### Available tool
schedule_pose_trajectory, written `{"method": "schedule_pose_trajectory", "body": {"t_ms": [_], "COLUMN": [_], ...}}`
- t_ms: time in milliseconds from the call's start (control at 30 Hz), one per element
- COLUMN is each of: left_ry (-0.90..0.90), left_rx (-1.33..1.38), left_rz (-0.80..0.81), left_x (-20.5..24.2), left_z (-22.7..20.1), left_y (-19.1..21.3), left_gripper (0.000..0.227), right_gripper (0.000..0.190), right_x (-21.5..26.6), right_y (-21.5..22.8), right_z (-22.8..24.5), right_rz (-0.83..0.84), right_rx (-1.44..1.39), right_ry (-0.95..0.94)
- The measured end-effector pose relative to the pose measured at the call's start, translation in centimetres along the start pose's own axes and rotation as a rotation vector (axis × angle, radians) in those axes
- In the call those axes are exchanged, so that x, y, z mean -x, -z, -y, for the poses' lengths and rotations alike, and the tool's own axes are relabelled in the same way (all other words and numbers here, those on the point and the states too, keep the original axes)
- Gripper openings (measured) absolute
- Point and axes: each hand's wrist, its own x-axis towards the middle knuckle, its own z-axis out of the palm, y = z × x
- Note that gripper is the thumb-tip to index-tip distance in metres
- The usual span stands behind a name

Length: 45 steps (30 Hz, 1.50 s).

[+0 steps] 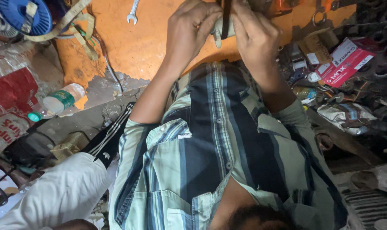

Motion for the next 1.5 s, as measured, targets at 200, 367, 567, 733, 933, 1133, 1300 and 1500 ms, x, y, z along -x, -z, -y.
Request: {"method": "schedule_pose_trajectory", "body": {"t_ms": [200, 367, 567, 733, 933, 1133, 1300, 1500], "left_ry": [0.065, 0.403, 0.064, -0.150, 0.119, 0.319, 0.092, -0.036], "left_rx": [-0.050, 0.566, 0.162, -0.085, 0.004, 0.235, 0.176, -0.041], "left_rz": [0.070, 0.158, 0.081, 0.181, -0.001, -0.066, 0.002, -0.010], "left_x": [0.9, 2.5, 2.6, 2.5, 1.8, 1.4, 1.6, 1.5], "left_z": [-0.3, -0.8, -1.1, -1.0, -1.1, -1.4, -2.7, -2.3], "left_y": [1.6, -0.1, 0.0, 1.5, 0.4, -0.5, -0.4, 1.2], "left_gripper": [0.009, 0.009, 0.013, 0.016, 0.010, 0.007, 0.014, 0.018], "right_gripper": [0.011, 0.010, 0.013, 0.011, 0.007, 0.004, 0.004, 0.019], "right_x": [0.8, 4.2, 2.9, 2.6, 3.8, 4.5, 3.6, 1.3], "right_y": [-0.1, -0.5, -1.1, -2.4, -2.3, -2.4, -1.2, -0.2], "right_z": [0.3, 2.0, 0.6, 0.0, -0.9, -0.6, 0.0, -1.3], "right_rz": [-0.032, 0.025, 0.160, 0.103, -0.022, -0.016, 0.254, 0.017], "right_rx": [-0.365, -0.487, -0.791, -1.033, -0.992, -0.667, -0.427, -0.258], "right_ry": [-0.289, -0.328, -0.596, -0.759, -0.719, -0.496, -0.205, 0.007]}}
